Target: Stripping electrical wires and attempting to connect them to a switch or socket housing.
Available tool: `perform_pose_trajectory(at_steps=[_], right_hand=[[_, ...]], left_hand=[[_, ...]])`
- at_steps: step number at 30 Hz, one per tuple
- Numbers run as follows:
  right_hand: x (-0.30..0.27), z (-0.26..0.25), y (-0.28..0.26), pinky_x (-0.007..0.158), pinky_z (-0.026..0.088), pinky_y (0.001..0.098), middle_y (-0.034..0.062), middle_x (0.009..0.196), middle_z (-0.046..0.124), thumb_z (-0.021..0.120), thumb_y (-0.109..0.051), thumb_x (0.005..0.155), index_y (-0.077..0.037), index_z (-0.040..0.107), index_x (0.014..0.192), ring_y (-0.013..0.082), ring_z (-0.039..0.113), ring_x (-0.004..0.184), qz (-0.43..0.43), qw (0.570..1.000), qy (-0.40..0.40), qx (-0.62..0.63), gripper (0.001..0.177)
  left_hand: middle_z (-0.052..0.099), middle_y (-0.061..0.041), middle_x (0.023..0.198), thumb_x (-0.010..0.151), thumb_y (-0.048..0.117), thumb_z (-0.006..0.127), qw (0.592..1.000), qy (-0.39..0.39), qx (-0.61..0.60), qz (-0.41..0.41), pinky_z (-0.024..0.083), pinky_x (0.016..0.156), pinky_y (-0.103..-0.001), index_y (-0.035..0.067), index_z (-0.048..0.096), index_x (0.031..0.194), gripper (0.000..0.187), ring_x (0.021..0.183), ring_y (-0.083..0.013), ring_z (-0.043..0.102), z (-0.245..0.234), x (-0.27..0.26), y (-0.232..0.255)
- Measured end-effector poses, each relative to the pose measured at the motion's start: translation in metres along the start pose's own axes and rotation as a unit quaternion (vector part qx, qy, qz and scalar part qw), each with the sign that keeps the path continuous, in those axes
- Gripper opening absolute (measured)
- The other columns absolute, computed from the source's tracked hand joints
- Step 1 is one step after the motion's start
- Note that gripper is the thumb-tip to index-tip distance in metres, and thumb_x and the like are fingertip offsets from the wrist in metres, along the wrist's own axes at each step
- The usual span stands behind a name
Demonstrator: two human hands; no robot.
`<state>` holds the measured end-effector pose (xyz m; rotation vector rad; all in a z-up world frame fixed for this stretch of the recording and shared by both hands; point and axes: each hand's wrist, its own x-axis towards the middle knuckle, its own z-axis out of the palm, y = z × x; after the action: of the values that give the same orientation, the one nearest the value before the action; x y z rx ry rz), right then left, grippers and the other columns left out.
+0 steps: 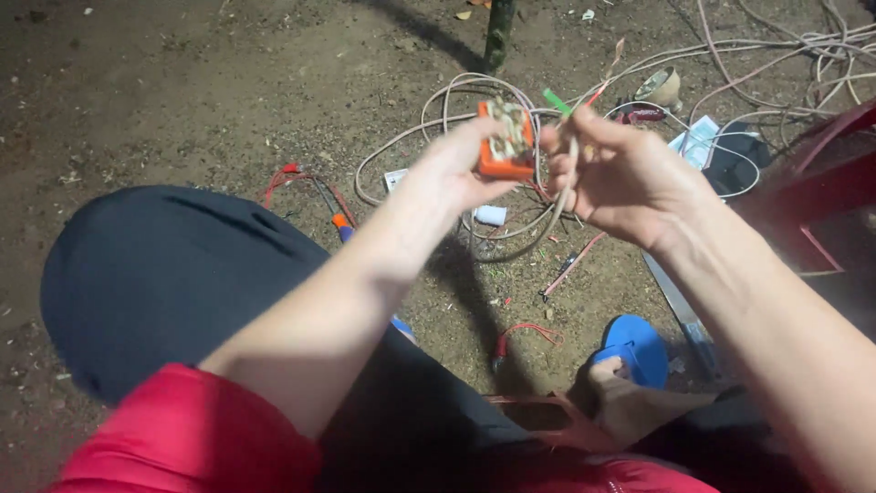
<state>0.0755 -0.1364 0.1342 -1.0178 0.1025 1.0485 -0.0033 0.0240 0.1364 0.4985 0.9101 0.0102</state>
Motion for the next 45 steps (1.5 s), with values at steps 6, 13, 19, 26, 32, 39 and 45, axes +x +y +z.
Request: perform_pose_trajectory(at_steps=[6,13,19,26,32,39,45], right_hand=[[0.003,-0.009,0.008,0.074,0.057,0.0284,-0.0003,0.101,0.068,0.053,-0.028,0.109,-0.014,0.057,0.115,0.0118,0.068,0.085,0.001,0.994,0.095,-0.050,0.015],[0.043,-0.068,0.015,0.078,0.063,0.0310,0.0006,0.108,0.071,0.050,-0.029,0.108,-0.016,0.050,0.119,0.0135,0.072,0.088,0.019,0.980,0.191,0.048,0.017],[0.040,-0.052,0.034,0.091,0.062,0.0387,0.0086,0.121,0.073,0.038,-0.023,0.110,-0.012,0.043,0.116,0.0252,0.077,0.107,0.051,0.967,0.206,0.143,0.012],[0.045,-0.050,0.043,0.087,0.062,0.0307,-0.0044,0.103,0.071,0.043,-0.025,0.112,-0.010,0.053,0.111,0.0110,0.074,0.090,0.088,0.946,0.207,0.232,0.018],[0.030,-0.040,0.036,0.091,0.063,0.0362,-0.0077,0.095,0.073,0.044,-0.029,0.113,-0.015,0.057,0.099,0.0085,0.075,0.085,0.096,0.947,0.216,0.218,0.024],[0.026,-0.042,0.024,0.079,0.057,0.0319,-0.0026,0.081,0.061,0.056,-0.025,0.110,-0.019,0.060,0.098,0.0103,0.058,0.073,0.051,0.946,0.304,0.099,0.014],[0.005,-0.003,0.006,0.067,0.060,0.0341,0.0032,0.077,0.065,0.068,-0.013,0.103,-0.015,0.068,0.110,0.0131,0.061,0.064,-0.044,0.982,0.181,0.014,0.007]], left_hand=[[0.065,-0.024,0.123,0.087,0.007,0.057,0.989,-0.116,0.041,0.077,0.056,0.099,-0.064,-0.002,0.049,0.134,0.049,0.114,-0.0390,0.068,-0.028,0.085,-0.013],[0.073,-0.018,0.083,0.073,0.014,0.077,0.939,-0.063,0.184,0.284,0.067,0.059,-0.053,0.000,0.068,0.101,0.033,0.073,-0.0341,0.078,-0.041,0.115,-0.005],[0.054,-0.021,0.130,0.077,0.026,0.078,0.761,0.022,0.494,0.421,0.049,0.110,-0.053,0.020,0.053,0.143,0.071,0.131,-0.0486,0.060,-0.017,0.068,-0.060],[0.047,-0.017,0.115,0.090,0.032,0.078,0.655,0.027,0.521,0.547,0.049,0.099,-0.057,0.015,0.050,0.135,0.055,0.116,-0.0498,0.059,-0.021,0.056,-0.080],[0.047,-0.016,0.108,0.099,0.049,0.064,0.611,-0.011,0.541,0.578,0.047,0.095,-0.053,0.013,0.051,0.133,0.051,0.109,-0.0443,0.056,-0.022,0.046,-0.079],[0.058,0.000,0.084,0.088,0.060,0.046,0.892,0.079,0.351,0.273,0.042,0.047,-0.023,0.007,0.063,0.125,0.067,0.059,-0.0092,0.049,-0.003,0.040,-0.024],[0.067,-0.017,0.117,0.108,0.038,0.043,0.995,0.003,-0.023,0.097,0.056,0.105,-0.048,0.005,0.057,0.130,0.042,0.110,-0.0290,0.065,-0.018,0.036,0.017]])
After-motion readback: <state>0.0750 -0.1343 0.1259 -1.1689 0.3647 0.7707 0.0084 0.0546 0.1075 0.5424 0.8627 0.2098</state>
